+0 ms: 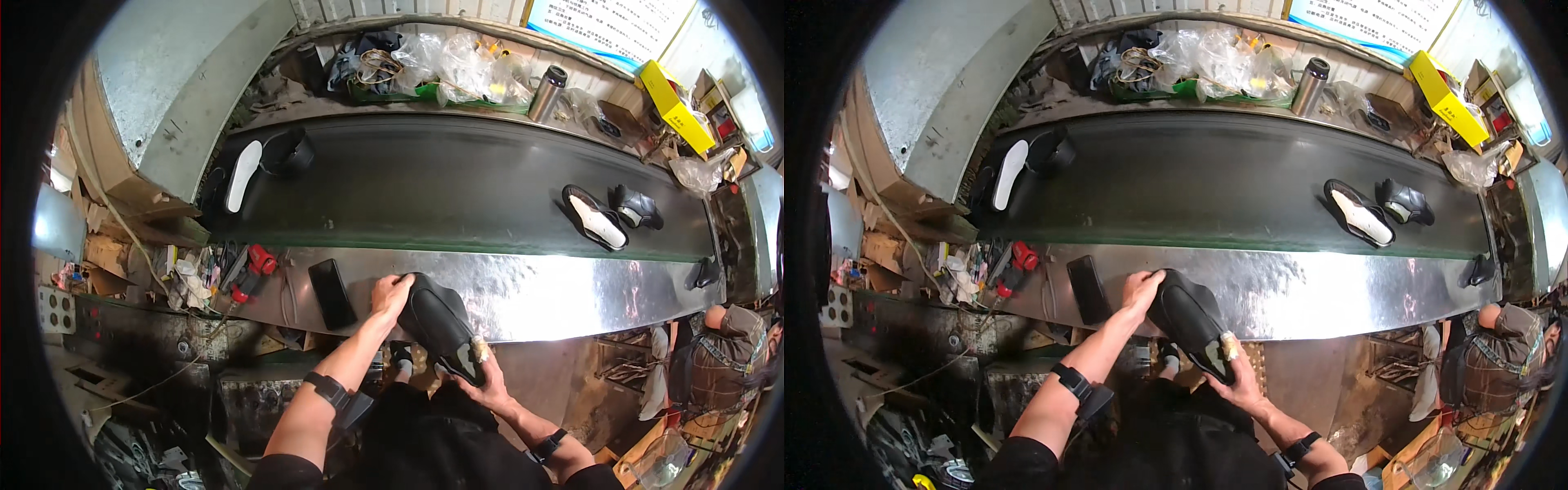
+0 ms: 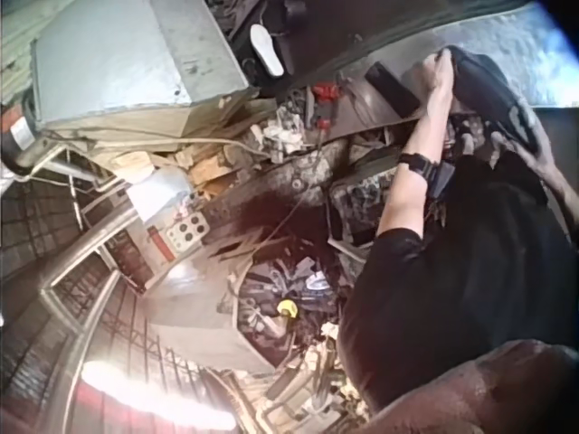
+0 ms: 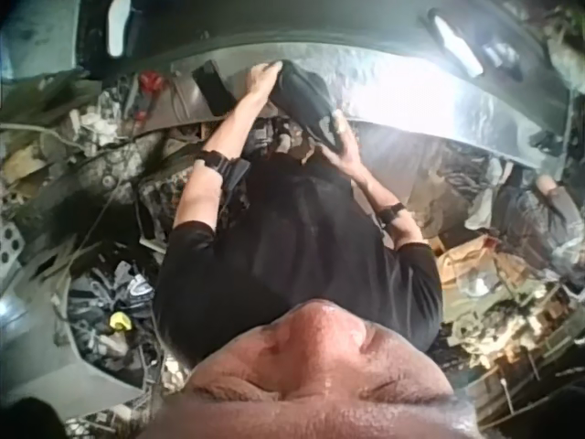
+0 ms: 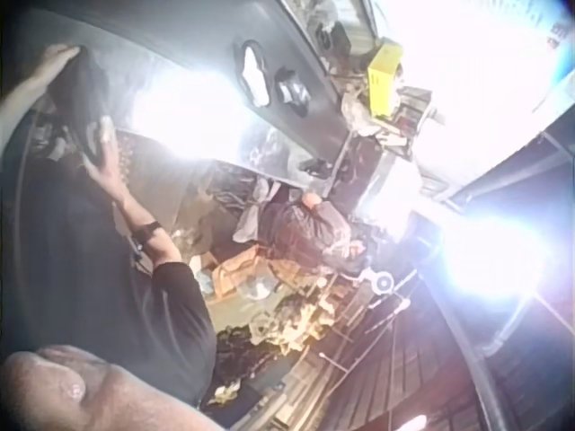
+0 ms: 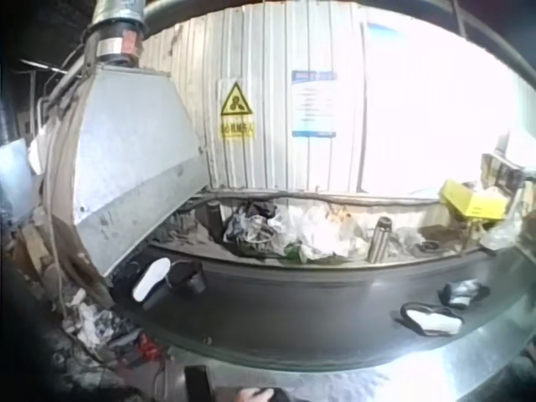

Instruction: The worker is processing shoes using a lasting machine and placing them on a conveyor belt.

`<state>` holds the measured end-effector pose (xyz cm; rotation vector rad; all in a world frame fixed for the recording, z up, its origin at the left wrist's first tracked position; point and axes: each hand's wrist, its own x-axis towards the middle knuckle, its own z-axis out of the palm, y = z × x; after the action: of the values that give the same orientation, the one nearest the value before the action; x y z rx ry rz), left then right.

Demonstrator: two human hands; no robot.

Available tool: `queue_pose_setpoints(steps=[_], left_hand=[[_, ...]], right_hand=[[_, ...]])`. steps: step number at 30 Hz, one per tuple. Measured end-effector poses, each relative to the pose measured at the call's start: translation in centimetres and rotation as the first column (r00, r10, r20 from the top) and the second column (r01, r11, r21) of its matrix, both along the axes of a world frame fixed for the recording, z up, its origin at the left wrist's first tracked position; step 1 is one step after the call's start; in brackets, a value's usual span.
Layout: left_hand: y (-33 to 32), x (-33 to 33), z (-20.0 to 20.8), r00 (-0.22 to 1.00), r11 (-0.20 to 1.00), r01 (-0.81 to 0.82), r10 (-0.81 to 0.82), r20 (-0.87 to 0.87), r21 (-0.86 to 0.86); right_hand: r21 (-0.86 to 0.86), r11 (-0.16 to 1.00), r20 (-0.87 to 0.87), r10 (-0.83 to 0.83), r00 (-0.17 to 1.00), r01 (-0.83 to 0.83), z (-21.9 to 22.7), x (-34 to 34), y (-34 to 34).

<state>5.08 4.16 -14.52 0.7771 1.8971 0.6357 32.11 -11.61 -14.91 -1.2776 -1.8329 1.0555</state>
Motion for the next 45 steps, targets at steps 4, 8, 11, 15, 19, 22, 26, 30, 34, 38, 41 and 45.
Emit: queue_pose_setpoints(steps=[4, 8, 11, 15, 19, 22, 26, 30, 34, 38, 41, 45], left_hand=[[-0.2, 4.5, 2.1, 0.924, 0.989, 0.148, -0.142, -0.356, -0.01], [-0.2, 3.4, -0.8, 0.958, 0.993, 0.011, 0.023, -0.287, 0.113], [-1.1, 1.9, 0.0, 0.991, 0.986, -0.093, 0.106, -0.088, 0.135], [-3.5, 0.0, 3.7, 0.966, 0.944, -0.255, 0.24, 0.097, 0.209], [-7.7, -2.4, 8.1, 0.942, 0.86, -0.333, 0.29, 0.167, 0.386], [-12.2, -5.3, 11.6, 0.909, 0.794, -0.414, 0.389, 0.152, 0.445], [-22.3, -10.9, 14.0, 0.799, 0.605, -0.55, 0.583, 0.151, 0.575], [-34.5, -15.5, 17.8, 0.602, 0.566, -0.644, 0.79, -0.117, 0.515], [-48.6, -19.7, 22.6, 0.438, 0.33, -0.793, 0.893, 0.103, 0.512], [-60.2, -20.2, 27.2, 0.375, 0.022, -0.878, 0.65, 0.661, 0.477], [-64.5, -19.7, 25.4, 0.202, -0.241, -0.86, 0.648, 0.734, 0.45], [-66.6, -18.3, 23.0, -0.042, -0.456, -0.846, 0.576, 0.816, 0.278]], right_hand=[[0.096, 0.995, 0.052, 0.009, 0.999, -0.014, -1.4, 0.3, -0.5], [-0.189, 0.982, -0.073, -0.043, 0.996, 0.029, -1.7, -0.1, -0.5], [-0.223, 0.971, -0.123, 0.063, 0.99, -0.09, 0.3, 0.3, 0.0], [-0.446, 0.839, -0.561, 0.008, 0.828, -0.311, 3.4, -0.2, 2.9], [-0.861, 0.409, -0.391, -0.15, 0.908, -0.303, 7.8, -6.0, 8.4], [-0.822, 0.532, -0.247, -0.007, 0.969, -0.205, 11.1, -10.3, 7.0], [-0.627, 0.591, -0.454, 0.251, 0.855, -0.507, 14.6, -17.7, 1.1], [-0.544, 0.46, -0.597, 0.375, 0.709, -0.701, 16.7, -24.5, -7.0], [-0.495, 0.403, -0.62, 0.457, 0.637, -0.77, 17.3, -31.6, -16.3], [-0.504, 0.218, -0.7, 0.464, 0.543, -0.836, 18.8, -37.8, -24.1], [-0.563, 0.138, -0.728, 0.384, 0.568, -0.815, 20.3, -41.8, -29.1], [-0.549, 0.086, -0.753, 0.382, 0.536, -0.832, 20.2, -46.3, -33.9]])
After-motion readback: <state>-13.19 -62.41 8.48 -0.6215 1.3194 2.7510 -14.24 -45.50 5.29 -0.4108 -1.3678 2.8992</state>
